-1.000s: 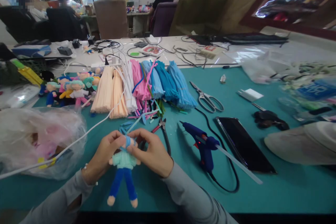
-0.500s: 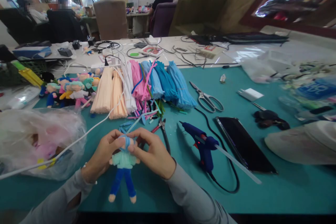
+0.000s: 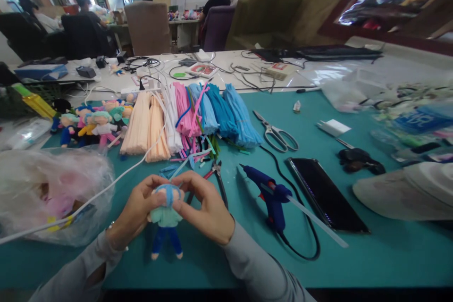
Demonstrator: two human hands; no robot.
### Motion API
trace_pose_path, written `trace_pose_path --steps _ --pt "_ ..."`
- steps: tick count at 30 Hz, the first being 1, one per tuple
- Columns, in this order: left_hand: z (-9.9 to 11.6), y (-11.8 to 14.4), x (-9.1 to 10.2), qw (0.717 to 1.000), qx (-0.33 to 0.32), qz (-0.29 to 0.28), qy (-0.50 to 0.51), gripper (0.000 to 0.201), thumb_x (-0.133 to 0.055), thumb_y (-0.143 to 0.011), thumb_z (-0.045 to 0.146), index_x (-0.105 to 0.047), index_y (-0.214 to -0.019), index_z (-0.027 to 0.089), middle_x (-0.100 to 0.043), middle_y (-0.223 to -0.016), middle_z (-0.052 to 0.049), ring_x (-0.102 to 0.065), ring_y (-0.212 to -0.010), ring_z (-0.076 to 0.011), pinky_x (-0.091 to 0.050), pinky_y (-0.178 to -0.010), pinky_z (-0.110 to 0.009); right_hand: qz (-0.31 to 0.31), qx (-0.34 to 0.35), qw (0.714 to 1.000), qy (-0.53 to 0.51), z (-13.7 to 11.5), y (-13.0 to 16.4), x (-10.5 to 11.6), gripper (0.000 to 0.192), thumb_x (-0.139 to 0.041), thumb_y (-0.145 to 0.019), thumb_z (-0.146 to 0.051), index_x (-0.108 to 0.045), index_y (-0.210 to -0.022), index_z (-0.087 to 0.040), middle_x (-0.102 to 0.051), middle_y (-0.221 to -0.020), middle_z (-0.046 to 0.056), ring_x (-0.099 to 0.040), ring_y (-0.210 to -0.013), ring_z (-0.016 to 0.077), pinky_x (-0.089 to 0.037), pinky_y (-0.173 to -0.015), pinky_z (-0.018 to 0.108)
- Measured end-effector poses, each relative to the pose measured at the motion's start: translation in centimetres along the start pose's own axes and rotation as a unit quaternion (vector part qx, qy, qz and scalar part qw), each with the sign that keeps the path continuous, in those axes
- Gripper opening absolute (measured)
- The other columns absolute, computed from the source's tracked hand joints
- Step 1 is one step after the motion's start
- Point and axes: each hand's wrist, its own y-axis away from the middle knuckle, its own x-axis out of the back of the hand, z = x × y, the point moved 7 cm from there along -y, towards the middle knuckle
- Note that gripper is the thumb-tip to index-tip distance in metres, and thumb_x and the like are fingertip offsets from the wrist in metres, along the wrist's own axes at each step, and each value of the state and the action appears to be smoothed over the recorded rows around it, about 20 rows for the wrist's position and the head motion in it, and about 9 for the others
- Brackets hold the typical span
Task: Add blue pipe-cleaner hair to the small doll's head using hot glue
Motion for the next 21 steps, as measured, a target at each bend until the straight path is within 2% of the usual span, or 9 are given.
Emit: trace_pose_path --steps 5,14,18,21 --pt "0.3 0.2 -0.2 0.999 -0.035 -0.030 0.008 0.042 -0.083 -0.052 0.033 -0.062 -0.083 0.015 -0.068 -0.076 -0.004 -0.061 -0.064 -0.0153 -0.047 -0.057 -0.024 -0.001 -0.080 0.992 -0.097 0.8 0.0 0.1 0.017 -0.059 -0.081 -0.030 -0.058 -0.093 -0.019 -0.055 -0.081 0.002 -0.052 -0.067 0.0131 -0.045 -0.058 0.025" --pt "0.3 0.3 -0.3 0.997 -0.047 -0.045 -0.032 0.036 -0.081 -0.054 0.031 -0.062 -0.081 0.017 -0.065 -0.074 -0.003 -0.061 -0.067 -0.0161 -0.046 -0.057 -0.023 0.011 -0.087 0.989 -0.119 1.4 -0.1 -0.3 0.017 -0.066 -0.074 -0.034 -0.057 -0.075 -0.020 -0.054 -0.077 0.001 -0.051 -0.069 0.0144 -0.044 -0.063 0.028" --pt "0.3 0.3 -0.4 0.997 -0.052 -0.048 -0.040 0.036 -0.081 -0.053 0.032 -0.062 -0.080 0.016 -0.062 -0.068 -0.001 -0.056 -0.060 -0.0129 -0.044 -0.053 -0.021 -0.020 -0.144 0.970 -0.196 2.0 0.1 -0.9 0.020 -0.061 -0.077 -0.038 -0.056 -0.079 -0.020 -0.054 -0.081 0.001 -0.051 -0.064 0.0125 -0.042 -0.051 0.023" --pt "0.3 0.3 -0.5 0.996 -0.056 -0.055 -0.053 0.035 -0.081 -0.053 0.031 -0.062 -0.079 0.016 -0.061 -0.067 0.000 -0.055 -0.060 -0.0124 -0.043 -0.053 -0.021 -0.010 -0.155 0.969 -0.195 2.4 0.2 -1.1 0.018 -0.063 -0.074 -0.034 -0.054 -0.075 -0.019 -0.053 -0.080 0.001 -0.050 -0.063 0.0116 -0.040 -0.047 0.021"
